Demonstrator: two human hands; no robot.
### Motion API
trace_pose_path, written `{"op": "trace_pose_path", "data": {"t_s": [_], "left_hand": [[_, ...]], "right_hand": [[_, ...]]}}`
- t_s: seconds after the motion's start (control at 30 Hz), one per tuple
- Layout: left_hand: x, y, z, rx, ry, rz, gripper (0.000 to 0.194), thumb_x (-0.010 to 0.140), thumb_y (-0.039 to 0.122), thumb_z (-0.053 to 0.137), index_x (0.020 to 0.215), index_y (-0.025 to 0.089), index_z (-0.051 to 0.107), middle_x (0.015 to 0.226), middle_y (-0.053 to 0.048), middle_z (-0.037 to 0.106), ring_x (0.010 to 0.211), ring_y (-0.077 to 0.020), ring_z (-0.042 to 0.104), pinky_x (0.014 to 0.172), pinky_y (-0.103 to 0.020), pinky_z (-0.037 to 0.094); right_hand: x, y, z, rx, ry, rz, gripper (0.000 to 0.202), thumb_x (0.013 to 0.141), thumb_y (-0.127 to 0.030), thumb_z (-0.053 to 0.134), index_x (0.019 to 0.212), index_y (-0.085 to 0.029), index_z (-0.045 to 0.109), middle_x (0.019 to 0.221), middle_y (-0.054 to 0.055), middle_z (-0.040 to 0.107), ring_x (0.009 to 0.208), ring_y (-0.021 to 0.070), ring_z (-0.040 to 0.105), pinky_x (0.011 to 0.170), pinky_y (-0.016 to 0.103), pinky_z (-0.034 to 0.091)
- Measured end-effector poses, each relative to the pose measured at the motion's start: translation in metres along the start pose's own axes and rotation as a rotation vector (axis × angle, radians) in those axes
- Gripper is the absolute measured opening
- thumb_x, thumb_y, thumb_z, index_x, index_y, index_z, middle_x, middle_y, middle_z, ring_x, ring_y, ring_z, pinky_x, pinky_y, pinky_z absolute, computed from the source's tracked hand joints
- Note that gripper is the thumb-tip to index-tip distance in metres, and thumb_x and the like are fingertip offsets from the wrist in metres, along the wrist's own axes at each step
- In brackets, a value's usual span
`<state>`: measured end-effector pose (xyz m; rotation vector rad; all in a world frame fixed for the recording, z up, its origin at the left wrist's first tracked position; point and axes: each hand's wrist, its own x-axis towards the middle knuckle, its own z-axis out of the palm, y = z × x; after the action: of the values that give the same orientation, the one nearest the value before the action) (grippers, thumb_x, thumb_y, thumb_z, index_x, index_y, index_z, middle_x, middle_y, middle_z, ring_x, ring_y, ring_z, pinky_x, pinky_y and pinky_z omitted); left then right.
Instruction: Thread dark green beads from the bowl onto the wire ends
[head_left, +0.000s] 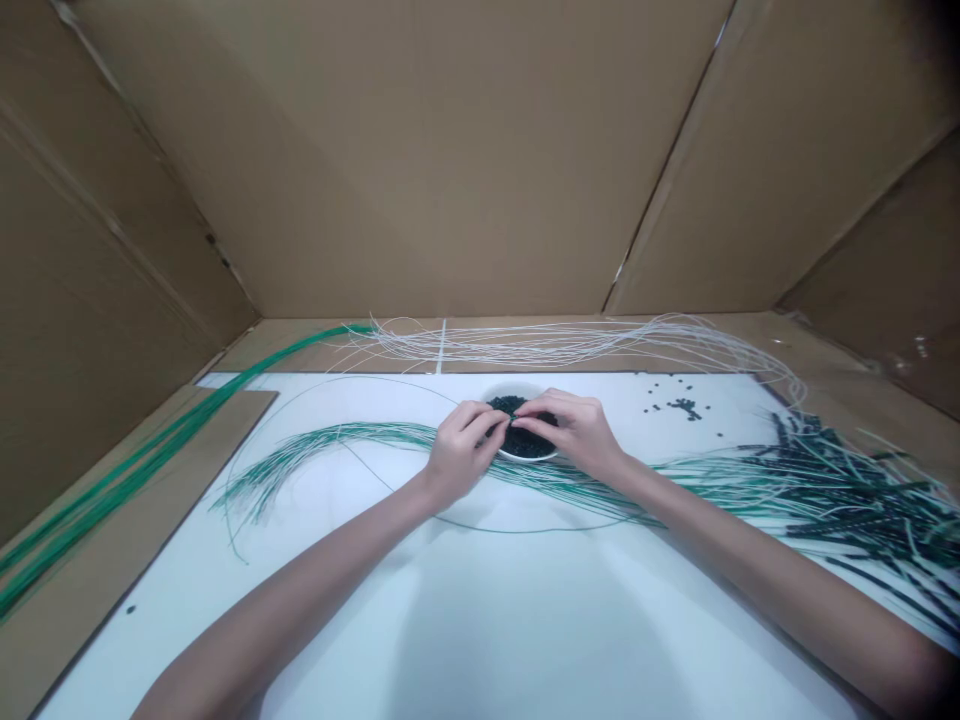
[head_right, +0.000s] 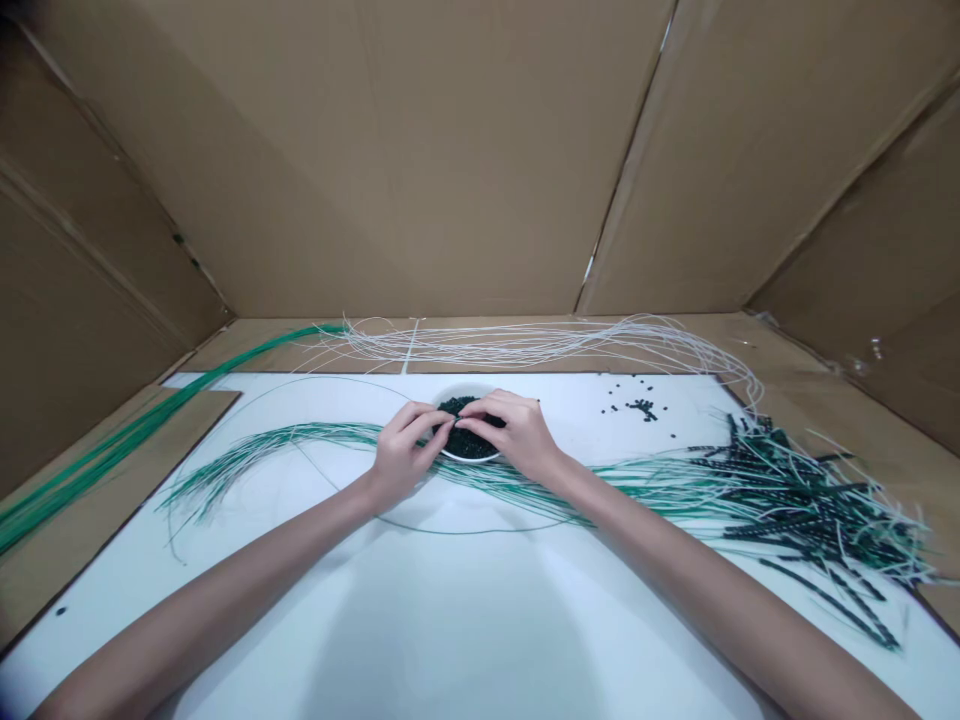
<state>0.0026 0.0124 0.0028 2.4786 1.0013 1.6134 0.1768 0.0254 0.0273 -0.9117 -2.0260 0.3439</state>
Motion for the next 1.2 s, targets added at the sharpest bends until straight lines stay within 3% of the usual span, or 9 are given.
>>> {"op": "trace_pose_path", "data": {"t_s": [0.17, 0.37, 0.77, 1.2], "left_hand": [[-0.0016, -0.0012, 0.0008, 0.000, -0.011, -0.004, 0.010, 0.080, 0.013, 0.052, 0.087, 0.016, 0.057, 0.079, -0.004, 0.056, 0.074, -0.0113, 0.053, 0.068, -0.023, 0.046], [-0.0019, -0.0017, 0.0015, -0.029, 0.004, -0.060, 0.011, 0.080, 0.013, 0.050, 0.088, 0.016, 0.057, 0.078, -0.003, 0.053, 0.074, -0.0106, 0.053, 0.068, -0.023, 0.046], [-0.0038, -0.0013, 0.0018, -0.050, -0.014, -0.029, 0.030, 0.081, 0.009, 0.048, 0.108, 0.019, 0.055, 0.083, -0.005, 0.058, 0.077, -0.0116, 0.053, 0.070, -0.025, 0.047], [-0.0011, 0.0017, -0.0017, -0.055, -0.042, -0.147, 0.005, 0.081, 0.014, 0.050, 0.083, 0.016, 0.054, 0.078, -0.003, 0.054, 0.069, -0.0095, 0.050, 0.064, -0.021, 0.044]], "right_hand": [[0.0000, 0.0008, -0.0003, -0.022, -0.040, -0.047, 0.010, 0.077, -0.023, 0.058, 0.076, -0.019, 0.067, 0.073, 0.002, 0.068, 0.067, 0.0140, 0.060, 0.066, 0.025, 0.048], [0.0008, 0.0013, -0.0007, 0.051, -0.095, 0.020, 0.014, 0.078, -0.021, 0.056, 0.082, -0.020, 0.069, 0.080, 0.003, 0.069, 0.070, 0.0139, 0.063, 0.066, 0.024, 0.049], [0.0017, -0.0028, -0.0015, -0.055, -0.041, 0.010, 0.013, 0.076, -0.027, 0.059, 0.070, -0.017, 0.066, 0.066, 0.002, 0.065, 0.056, 0.0119, 0.056, 0.056, 0.022, 0.045], [0.0012, -0.0038, -0.0016, -0.007, -0.050, 0.038, 0.013, 0.077, -0.026, 0.058, 0.071, -0.019, 0.067, 0.068, 0.002, 0.066, 0.059, 0.0122, 0.057, 0.060, 0.023, 0.045]]}}
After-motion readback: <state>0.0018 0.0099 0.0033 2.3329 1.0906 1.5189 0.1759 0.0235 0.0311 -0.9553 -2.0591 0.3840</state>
